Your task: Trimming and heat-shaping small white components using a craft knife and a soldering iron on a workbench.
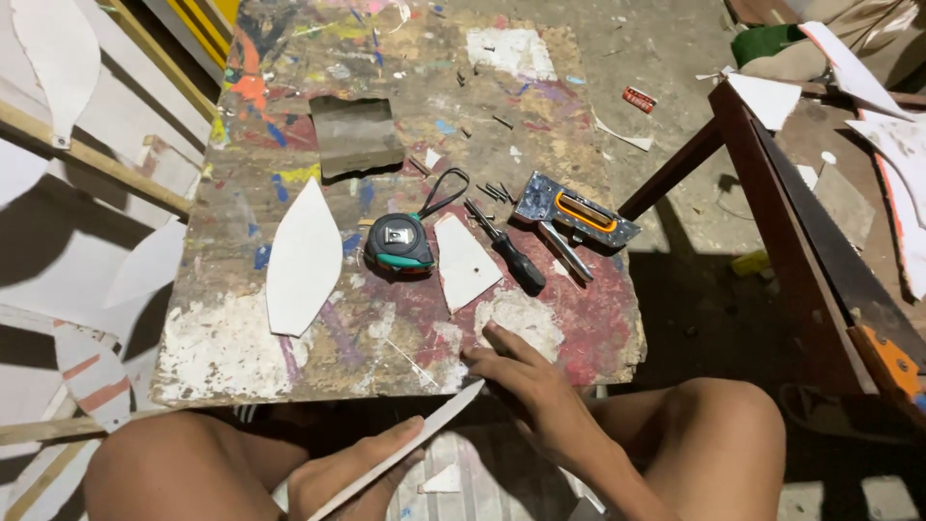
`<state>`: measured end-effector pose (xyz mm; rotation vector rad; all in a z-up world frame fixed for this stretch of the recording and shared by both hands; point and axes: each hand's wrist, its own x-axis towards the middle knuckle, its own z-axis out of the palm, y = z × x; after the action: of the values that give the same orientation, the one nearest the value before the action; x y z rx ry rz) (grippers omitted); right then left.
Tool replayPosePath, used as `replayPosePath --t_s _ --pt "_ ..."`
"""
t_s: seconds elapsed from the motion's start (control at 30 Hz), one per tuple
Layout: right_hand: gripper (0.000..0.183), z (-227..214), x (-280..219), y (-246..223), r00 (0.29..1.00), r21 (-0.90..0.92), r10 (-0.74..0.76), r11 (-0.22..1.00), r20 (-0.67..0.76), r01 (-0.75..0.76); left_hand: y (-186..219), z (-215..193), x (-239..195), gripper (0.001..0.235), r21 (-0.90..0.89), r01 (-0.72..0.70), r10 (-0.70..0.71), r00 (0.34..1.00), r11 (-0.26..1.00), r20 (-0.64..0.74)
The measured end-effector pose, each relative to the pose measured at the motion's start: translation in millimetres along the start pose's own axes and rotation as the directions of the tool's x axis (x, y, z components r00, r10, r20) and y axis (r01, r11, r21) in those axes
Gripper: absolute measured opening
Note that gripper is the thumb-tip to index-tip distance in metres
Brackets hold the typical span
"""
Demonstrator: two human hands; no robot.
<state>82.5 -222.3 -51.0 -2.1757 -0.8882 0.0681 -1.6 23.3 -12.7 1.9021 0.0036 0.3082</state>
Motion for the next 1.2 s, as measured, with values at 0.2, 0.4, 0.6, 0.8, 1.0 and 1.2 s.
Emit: replayPosePath --t_s 0.2,0.4,0.6,0.8,1.0,1.2 --pt "0.039 -9.9 11.0 -52.6 0.986 0.105 -0.135 0.984 -0.101 0.145 7.0 6.9 -1.7 0.024 0.015 -0.042 0.043 0.995 0.999 -0.091" --pt "0.030 5.1 7.9 -19.5 0.991 0.001 -0.102 0.995 -0.089 0.103 4.2 5.2 -4.6 0.028 -0.025 0.066 -0.068 0.995 0.998 -0.074" --pt "0.024 4.0 3.3 4.5 0.997 0.030 -0.031 0.999 -0.069 0.033 6.1 -1.8 2.0 0.029 0.009 0.077 -0.076 0.997 0.997 -0.018" --pt "0.026 -11.2 1.6 -39.5 0.981 0.095 -0.089 0.990 -0.170 0.107 10.4 -11.4 1.7 0.027 0.128 -0.251 0.242 0.967 0.959 0.084" --pt "0.042 4.8 4.9 -45.0 0.939 -0.059 -0.302 0.953 -0.168 0.296 16.9 -6.3 -0.2 0.023 0.044 -0.209 0.203 0.972 0.977 0.118" --pt "0.025 24.4 -4.8 8.7 0.964 -0.074 -0.189 0.981 -0.189 0.178 -0.5 -11.6 0.7 0.026 0.057 -0.254 0.246 0.962 0.966 0.117"
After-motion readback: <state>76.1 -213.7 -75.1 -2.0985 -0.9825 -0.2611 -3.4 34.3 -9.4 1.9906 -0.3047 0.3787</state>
